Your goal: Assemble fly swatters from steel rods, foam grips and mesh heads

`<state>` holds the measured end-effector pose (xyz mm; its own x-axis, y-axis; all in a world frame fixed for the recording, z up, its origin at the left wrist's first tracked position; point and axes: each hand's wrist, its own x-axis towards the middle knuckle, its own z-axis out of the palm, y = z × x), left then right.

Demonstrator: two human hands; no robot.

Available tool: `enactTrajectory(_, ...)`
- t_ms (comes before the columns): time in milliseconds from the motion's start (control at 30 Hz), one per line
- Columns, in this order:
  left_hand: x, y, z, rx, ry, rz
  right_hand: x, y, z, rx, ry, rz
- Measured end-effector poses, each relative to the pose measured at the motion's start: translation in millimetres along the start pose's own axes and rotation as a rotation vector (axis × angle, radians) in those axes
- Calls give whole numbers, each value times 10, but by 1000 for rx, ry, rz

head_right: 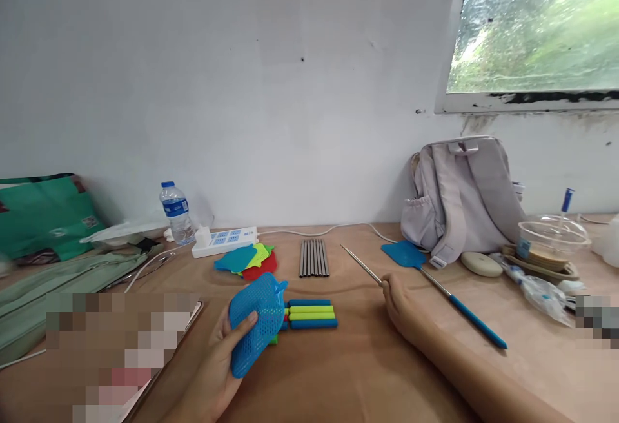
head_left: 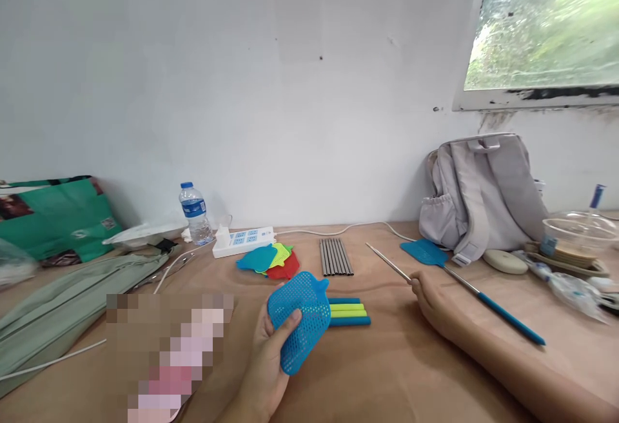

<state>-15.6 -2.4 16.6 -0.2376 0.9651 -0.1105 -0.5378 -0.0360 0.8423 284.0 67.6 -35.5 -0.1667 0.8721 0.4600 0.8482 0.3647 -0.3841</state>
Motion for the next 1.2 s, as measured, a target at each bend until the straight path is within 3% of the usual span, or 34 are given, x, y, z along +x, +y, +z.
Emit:
enactTrajectory(133, -39, -11, -6, 59, -75, -59, -301, -153, -236, 154, -16, -55)
enactTrajectory(267, -39, -15, -7, 85, -152, -132, -411, -316, -282, 263, -156, -155)
enactTrajectory(367, -21, -19, -15, 100, -160, -146, -412, -356, -241, 284, -201, -172)
enactTrajectory(567, 1, -13, -27, 137, -169, -146, -406, -344, -221, 300, -142, -156)
enactTrajectory(767, -13, -9, -42, 161, -209, -171, -388, -387, -267, 307, -186, -178)
enactTrajectory(1033, -55, 30, -62, 323, -330, -146, -301, -272, -431, 281, -135, -452)
enactTrajectory(1200, -89, -24, -73, 415, -339, -57, -295, -254, -417, 323, -199, -469)
